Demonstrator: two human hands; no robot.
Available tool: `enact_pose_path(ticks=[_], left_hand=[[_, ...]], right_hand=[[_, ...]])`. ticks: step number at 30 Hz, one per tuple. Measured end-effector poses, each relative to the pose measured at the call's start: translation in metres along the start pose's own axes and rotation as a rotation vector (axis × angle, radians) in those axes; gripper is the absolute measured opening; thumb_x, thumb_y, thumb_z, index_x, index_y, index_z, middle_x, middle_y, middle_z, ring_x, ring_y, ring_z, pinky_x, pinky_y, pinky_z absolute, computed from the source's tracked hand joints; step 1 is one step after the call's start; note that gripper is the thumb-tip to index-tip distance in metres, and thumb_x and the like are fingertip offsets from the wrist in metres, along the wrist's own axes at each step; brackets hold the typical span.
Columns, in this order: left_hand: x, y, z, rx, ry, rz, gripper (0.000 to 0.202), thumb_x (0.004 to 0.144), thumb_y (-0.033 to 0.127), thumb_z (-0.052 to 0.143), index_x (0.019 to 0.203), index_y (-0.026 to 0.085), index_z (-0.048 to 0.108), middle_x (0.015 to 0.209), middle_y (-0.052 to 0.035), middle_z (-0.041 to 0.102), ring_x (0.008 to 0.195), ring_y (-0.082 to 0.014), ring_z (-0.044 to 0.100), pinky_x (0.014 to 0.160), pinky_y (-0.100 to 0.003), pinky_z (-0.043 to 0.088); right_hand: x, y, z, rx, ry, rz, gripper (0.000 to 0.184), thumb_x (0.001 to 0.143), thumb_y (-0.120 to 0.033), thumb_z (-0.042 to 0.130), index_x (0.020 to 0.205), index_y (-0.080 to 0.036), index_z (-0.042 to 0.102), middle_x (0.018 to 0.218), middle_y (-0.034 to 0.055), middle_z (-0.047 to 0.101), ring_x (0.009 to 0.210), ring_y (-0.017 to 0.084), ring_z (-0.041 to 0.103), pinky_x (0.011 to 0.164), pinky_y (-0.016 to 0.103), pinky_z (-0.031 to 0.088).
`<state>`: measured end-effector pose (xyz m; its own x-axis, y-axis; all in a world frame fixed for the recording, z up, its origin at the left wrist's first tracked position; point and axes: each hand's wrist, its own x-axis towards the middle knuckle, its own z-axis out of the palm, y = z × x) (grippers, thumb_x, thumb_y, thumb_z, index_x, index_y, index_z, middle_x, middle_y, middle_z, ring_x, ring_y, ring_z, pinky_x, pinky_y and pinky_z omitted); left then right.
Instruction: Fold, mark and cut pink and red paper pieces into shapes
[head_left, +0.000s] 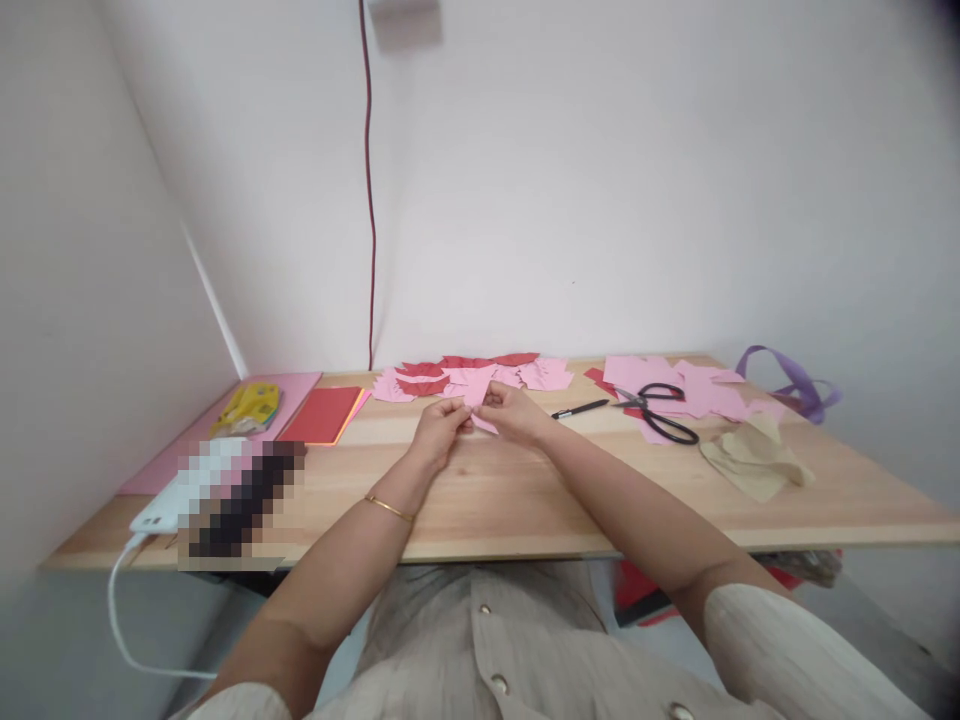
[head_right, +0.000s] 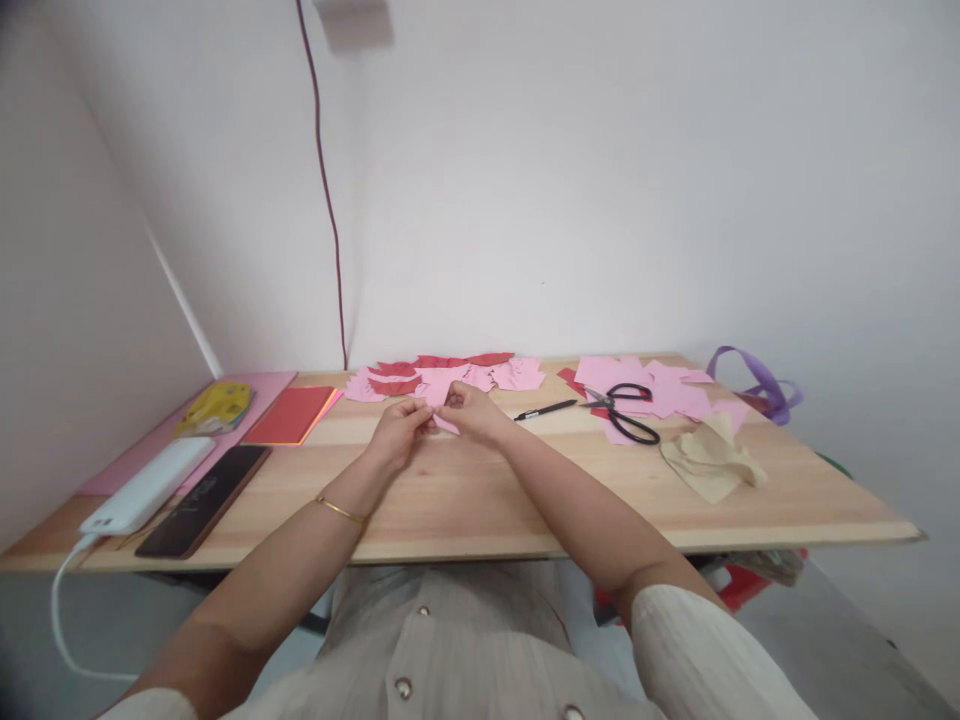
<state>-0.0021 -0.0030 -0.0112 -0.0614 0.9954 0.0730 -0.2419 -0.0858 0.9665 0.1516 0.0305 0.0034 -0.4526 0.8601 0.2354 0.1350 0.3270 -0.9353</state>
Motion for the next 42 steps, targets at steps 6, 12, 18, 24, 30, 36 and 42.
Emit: enact_pose_path(ticks=[6,12,18,24,30,36,42], left_hand=[[-0.002,0.004,0.001,-0.021,-0.004,-0.044,0.027,0.057,0.033,0.077,0.071,0.012,0.067,0.062,-0.0010,0.061,0.058,-0.0103,0.053,0.061,-0.025,0.046],[-0.002,0.004,0.002,-0.062,0.039,-0.039,0.029,0.055,0.032,0.079,0.070,0.013,0.063,0.062,-0.0001,0.060,0.058,-0.0110,0.055,0.061,-0.026,0.047],[-0.001,0.006,0.001,-0.052,0.033,-0.026,0.025,0.053,0.029,0.078,0.064,0.013,0.062,0.060,-0.0002,0.060,0.058,-0.0110,0.055,0.061,-0.026,0.045],[0.000,0.006,-0.001,-0.019,0.006,-0.036,0.022,0.054,0.027,0.076,0.062,0.014,0.061,0.057,0.0005,0.058,0.054,-0.0100,0.052,0.058,-0.024,0.042],[-0.003,0.011,0.000,-0.004,0.001,-0.028,0.019,0.055,0.026,0.074,0.062,0.014,0.061,0.056,0.0009,0.058,0.052,-0.0092,0.050,0.056,-0.024,0.040],[-0.002,0.011,-0.002,-0.004,-0.003,-0.036,0.015,0.056,0.023,0.071,0.060,0.015,0.058,0.055,0.0012,0.057,0.051,-0.0101,0.051,0.054,-0.024,0.039],[0.001,0.010,0.000,-0.053,0.061,-0.026,0.012,0.056,0.018,0.067,0.055,0.015,0.056,0.053,0.0019,0.054,0.051,-0.0093,0.048,0.052,-0.023,0.035]], right_hand=[[0.003,0.008,0.000,0.101,-0.017,0.019,0.028,0.069,-0.033,0.067,0.091,-0.016,0.060,0.076,0.0012,0.063,0.070,0.014,0.056,0.066,0.027,0.043],[0.002,0.006,0.001,0.113,0.019,0.009,0.027,0.069,-0.030,0.068,0.091,-0.016,0.061,0.075,0.0004,0.063,0.069,0.013,0.056,0.066,0.026,0.044],[0.001,0.004,0.003,0.187,-0.044,0.022,0.028,0.070,-0.027,0.068,0.095,-0.016,0.061,0.085,0.0027,0.067,0.077,0.015,0.060,0.073,0.028,0.047],[0.003,0.009,0.007,0.252,-0.072,0.076,0.031,0.069,-0.030,0.071,0.095,-0.016,0.062,0.093,0.0060,0.069,0.084,0.018,0.063,0.079,0.031,0.049],[0.001,0.004,0.007,0.351,0.035,0.056,0.029,0.067,-0.027,0.071,0.093,-0.018,0.060,0.088,0.0027,0.066,0.078,0.014,0.060,0.074,0.028,0.048],[0.001,0.003,0.006,0.373,-0.023,0.005,0.023,0.068,-0.030,0.071,0.088,-0.019,0.065,0.079,0.0002,0.064,0.072,0.011,0.056,0.068,0.025,0.045],[0.001,0.001,0.004,0.296,-0.082,-0.069,0.016,0.066,-0.025,0.071,0.081,-0.020,0.071,0.084,0.0007,0.066,0.080,0.013,0.058,0.075,0.026,0.046]])
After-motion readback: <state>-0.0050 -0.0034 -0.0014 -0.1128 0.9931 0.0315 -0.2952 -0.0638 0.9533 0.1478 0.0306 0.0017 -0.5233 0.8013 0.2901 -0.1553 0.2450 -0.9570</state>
